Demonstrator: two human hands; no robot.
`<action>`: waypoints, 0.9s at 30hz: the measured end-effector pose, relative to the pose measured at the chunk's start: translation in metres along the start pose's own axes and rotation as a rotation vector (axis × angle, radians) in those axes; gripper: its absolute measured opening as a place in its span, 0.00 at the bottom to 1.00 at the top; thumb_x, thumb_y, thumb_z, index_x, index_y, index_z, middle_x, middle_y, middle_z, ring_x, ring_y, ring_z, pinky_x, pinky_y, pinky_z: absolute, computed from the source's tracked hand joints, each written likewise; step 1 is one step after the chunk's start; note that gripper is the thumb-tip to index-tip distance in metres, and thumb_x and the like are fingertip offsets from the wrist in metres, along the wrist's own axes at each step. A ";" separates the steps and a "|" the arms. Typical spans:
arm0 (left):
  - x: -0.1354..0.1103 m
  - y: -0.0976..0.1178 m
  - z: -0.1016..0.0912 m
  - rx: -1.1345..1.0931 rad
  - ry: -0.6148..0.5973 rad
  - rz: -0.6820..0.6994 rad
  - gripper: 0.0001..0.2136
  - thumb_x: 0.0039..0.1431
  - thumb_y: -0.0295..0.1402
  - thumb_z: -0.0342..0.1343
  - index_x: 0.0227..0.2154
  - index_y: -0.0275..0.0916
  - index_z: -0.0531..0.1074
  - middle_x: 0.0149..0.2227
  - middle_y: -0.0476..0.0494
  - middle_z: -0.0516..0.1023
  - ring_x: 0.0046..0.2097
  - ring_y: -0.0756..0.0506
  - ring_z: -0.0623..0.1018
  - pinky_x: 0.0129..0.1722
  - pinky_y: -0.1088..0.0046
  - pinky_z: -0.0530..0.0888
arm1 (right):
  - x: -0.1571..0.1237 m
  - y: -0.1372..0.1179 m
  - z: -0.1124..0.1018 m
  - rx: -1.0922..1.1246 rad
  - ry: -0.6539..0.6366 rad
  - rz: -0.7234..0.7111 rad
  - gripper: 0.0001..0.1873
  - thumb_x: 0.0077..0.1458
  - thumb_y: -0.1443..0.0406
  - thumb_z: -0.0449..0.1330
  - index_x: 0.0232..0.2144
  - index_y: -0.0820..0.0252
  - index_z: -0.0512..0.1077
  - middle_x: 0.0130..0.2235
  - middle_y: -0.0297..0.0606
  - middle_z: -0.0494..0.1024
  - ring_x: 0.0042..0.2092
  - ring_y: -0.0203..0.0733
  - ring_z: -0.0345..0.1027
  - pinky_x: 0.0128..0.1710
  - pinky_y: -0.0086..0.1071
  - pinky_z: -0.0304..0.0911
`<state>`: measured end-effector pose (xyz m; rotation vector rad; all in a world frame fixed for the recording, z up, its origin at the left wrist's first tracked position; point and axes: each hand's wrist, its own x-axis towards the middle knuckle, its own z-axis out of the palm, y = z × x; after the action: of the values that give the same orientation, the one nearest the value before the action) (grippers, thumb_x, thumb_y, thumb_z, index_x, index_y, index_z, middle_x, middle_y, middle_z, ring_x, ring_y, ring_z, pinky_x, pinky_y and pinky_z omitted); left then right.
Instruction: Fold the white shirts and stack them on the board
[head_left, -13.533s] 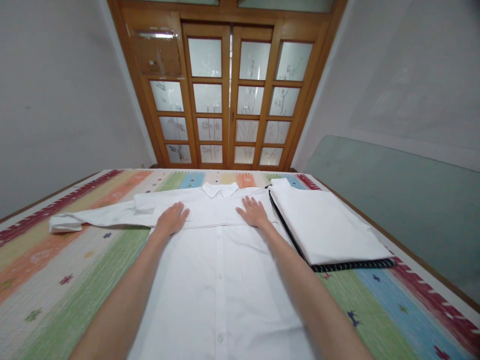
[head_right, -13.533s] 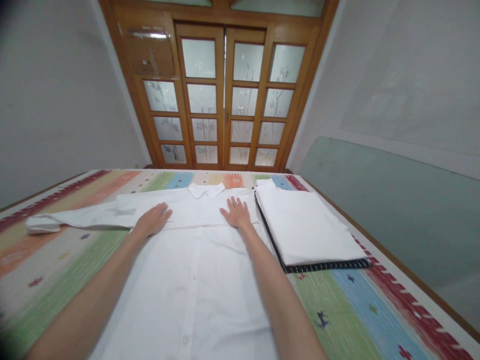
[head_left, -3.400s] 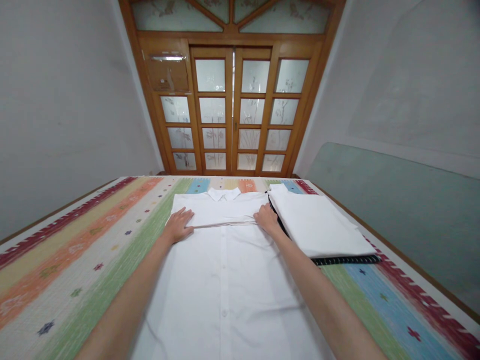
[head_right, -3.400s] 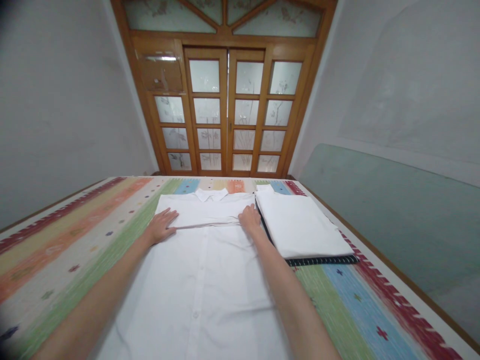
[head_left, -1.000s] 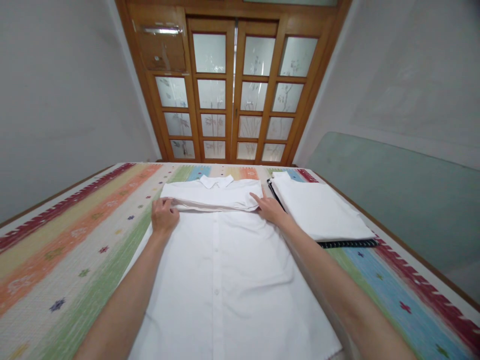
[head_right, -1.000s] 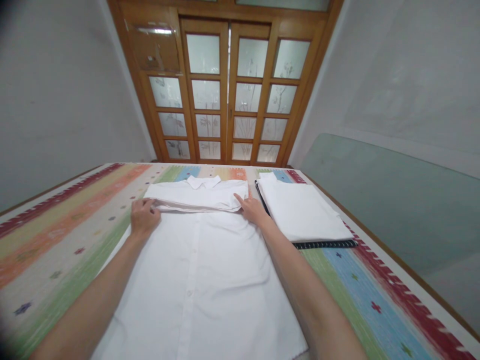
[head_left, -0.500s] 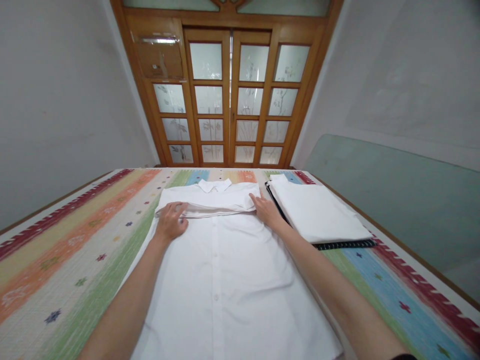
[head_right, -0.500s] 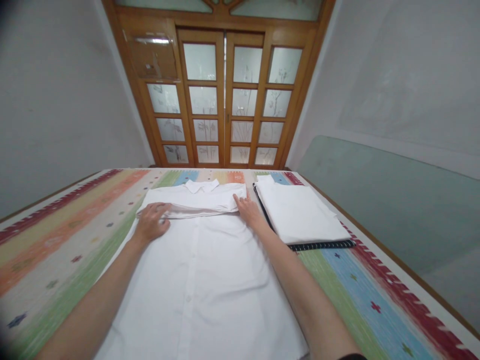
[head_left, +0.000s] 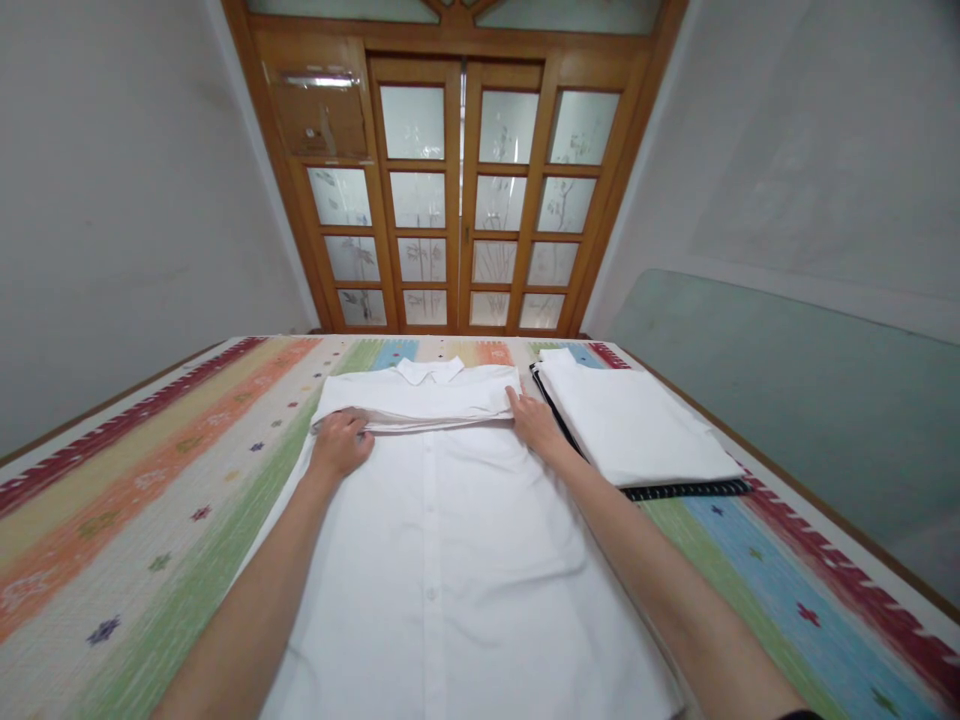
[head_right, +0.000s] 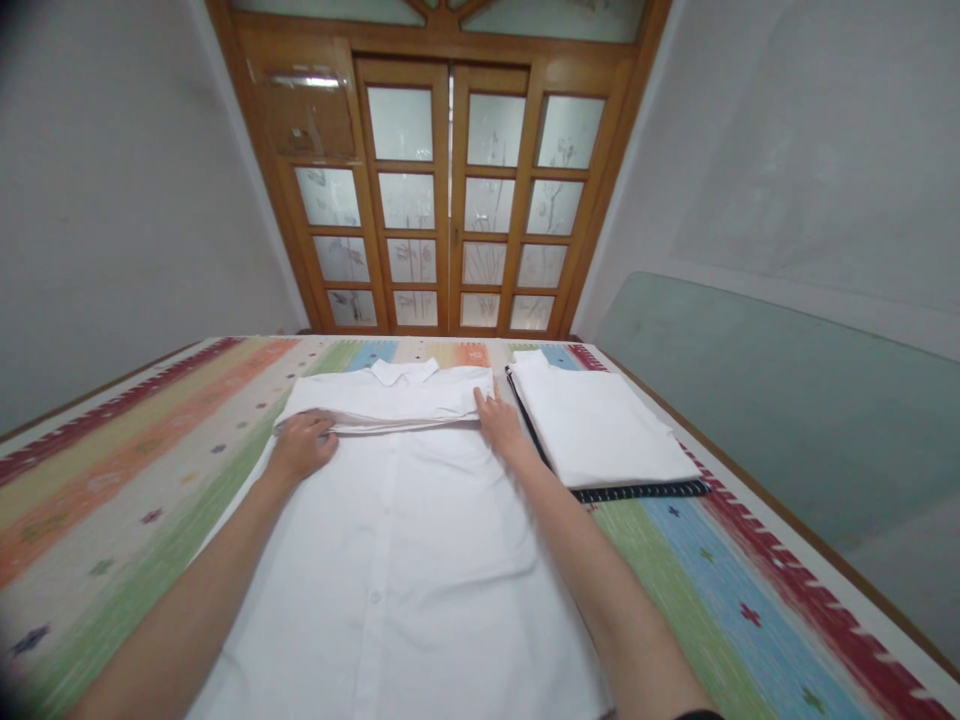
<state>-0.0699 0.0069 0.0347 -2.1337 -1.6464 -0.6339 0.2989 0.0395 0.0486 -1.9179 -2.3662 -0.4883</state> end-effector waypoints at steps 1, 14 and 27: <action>0.000 0.001 -0.001 0.017 -0.025 -0.019 0.15 0.52 0.32 0.48 0.33 0.35 0.80 0.37 0.34 0.80 0.43 0.37 0.77 0.51 0.59 0.70 | 0.000 0.000 -0.001 0.003 0.000 0.008 0.32 0.55 0.77 0.48 0.62 0.66 0.55 0.49 0.56 0.75 0.52 0.53 0.70 0.42 0.36 0.68; 0.003 0.012 -0.012 0.098 -0.373 -0.341 0.25 0.59 0.39 0.41 0.43 0.30 0.79 0.42 0.27 0.81 0.46 0.33 0.79 0.47 0.60 0.72 | -0.004 0.001 -0.010 0.071 -0.045 0.192 0.31 0.55 0.76 0.50 0.62 0.66 0.54 0.48 0.56 0.76 0.47 0.51 0.74 0.43 0.36 0.67; 0.008 0.007 -0.008 0.084 -0.487 -0.415 0.29 0.61 0.42 0.37 0.48 0.27 0.77 0.50 0.25 0.77 0.52 0.32 0.76 0.50 0.58 0.71 | -0.003 0.023 -0.006 0.290 -0.028 0.134 0.26 0.54 0.68 0.55 0.56 0.67 0.63 0.53 0.50 0.71 0.55 0.51 0.64 0.53 0.38 0.59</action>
<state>-0.0621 0.0070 0.0461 -2.0004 -2.3632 -0.1420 0.3209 0.0397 0.0581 -1.9391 -2.1614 -0.1019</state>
